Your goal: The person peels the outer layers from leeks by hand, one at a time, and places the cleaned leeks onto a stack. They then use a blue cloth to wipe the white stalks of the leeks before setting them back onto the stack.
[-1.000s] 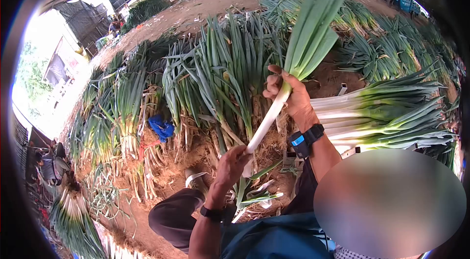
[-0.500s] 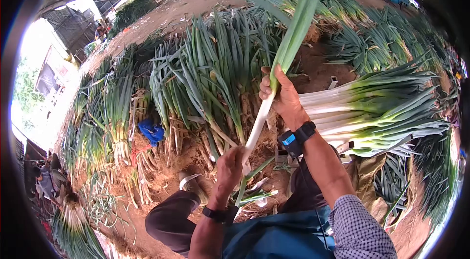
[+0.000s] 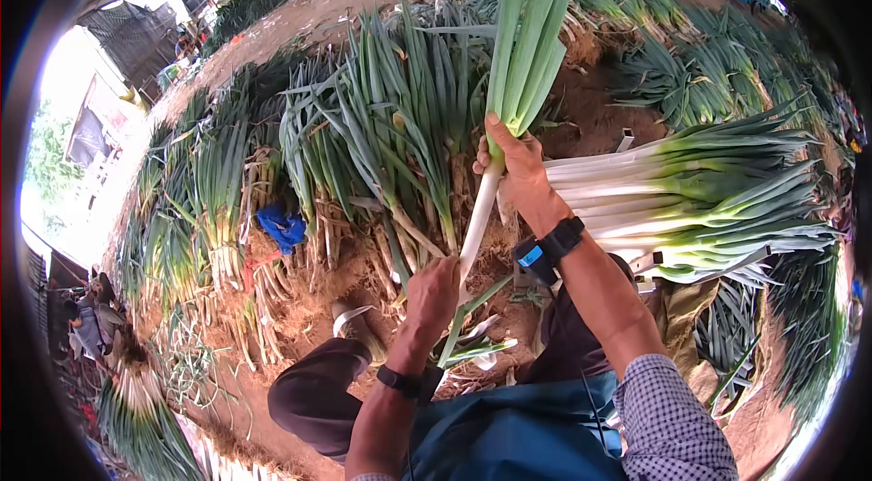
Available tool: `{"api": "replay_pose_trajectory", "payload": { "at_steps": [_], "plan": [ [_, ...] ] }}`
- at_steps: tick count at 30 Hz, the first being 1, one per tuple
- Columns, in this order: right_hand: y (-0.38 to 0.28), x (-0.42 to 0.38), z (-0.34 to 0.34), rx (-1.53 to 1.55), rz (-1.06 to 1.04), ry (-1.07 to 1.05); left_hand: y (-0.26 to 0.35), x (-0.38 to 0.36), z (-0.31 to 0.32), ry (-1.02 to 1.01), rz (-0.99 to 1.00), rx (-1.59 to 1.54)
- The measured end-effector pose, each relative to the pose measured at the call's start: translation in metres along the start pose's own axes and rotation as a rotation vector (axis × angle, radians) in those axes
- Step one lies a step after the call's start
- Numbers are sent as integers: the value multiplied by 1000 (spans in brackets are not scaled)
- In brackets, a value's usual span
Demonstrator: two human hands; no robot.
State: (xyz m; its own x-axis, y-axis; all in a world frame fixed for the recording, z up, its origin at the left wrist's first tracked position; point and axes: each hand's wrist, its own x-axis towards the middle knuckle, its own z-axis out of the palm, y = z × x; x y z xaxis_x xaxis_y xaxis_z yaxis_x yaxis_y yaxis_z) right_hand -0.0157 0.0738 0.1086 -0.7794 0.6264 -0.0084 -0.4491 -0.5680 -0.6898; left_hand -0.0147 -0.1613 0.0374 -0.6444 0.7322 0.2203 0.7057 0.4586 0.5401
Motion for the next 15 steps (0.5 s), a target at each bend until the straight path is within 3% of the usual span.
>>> {"api": "replay_pose_trajectory", "payload": {
  "at_steps": [4, 8, 10, 11, 13, 14, 15],
  "plan": [
    [-9, -6, 0, -5, 29, -76, -17, 3, 12, -76, -76, -106],
    [-13, 2, -8, 154, 127, -167, -30, -4, 6, -290, -264, -1019],
    [-16, 2, -12, 294, 164, -239, -24, -10, -13, -369, -285, -834],
    [-15, 1, -11, 354, 134, -276, -27, -8, -11, -420, -201, -759],
    [-12, -1, -13, 165, -38, -251, -26, -12, 6, -348, -153, -857],
    [-12, 6, -13, -183, -40, -114, -23, -10, 1, -351, -109, -625],
    [-14, 2, -7, -224, -50, -47, -25, -9, 9, -354, -133, -528]
  ]
}}
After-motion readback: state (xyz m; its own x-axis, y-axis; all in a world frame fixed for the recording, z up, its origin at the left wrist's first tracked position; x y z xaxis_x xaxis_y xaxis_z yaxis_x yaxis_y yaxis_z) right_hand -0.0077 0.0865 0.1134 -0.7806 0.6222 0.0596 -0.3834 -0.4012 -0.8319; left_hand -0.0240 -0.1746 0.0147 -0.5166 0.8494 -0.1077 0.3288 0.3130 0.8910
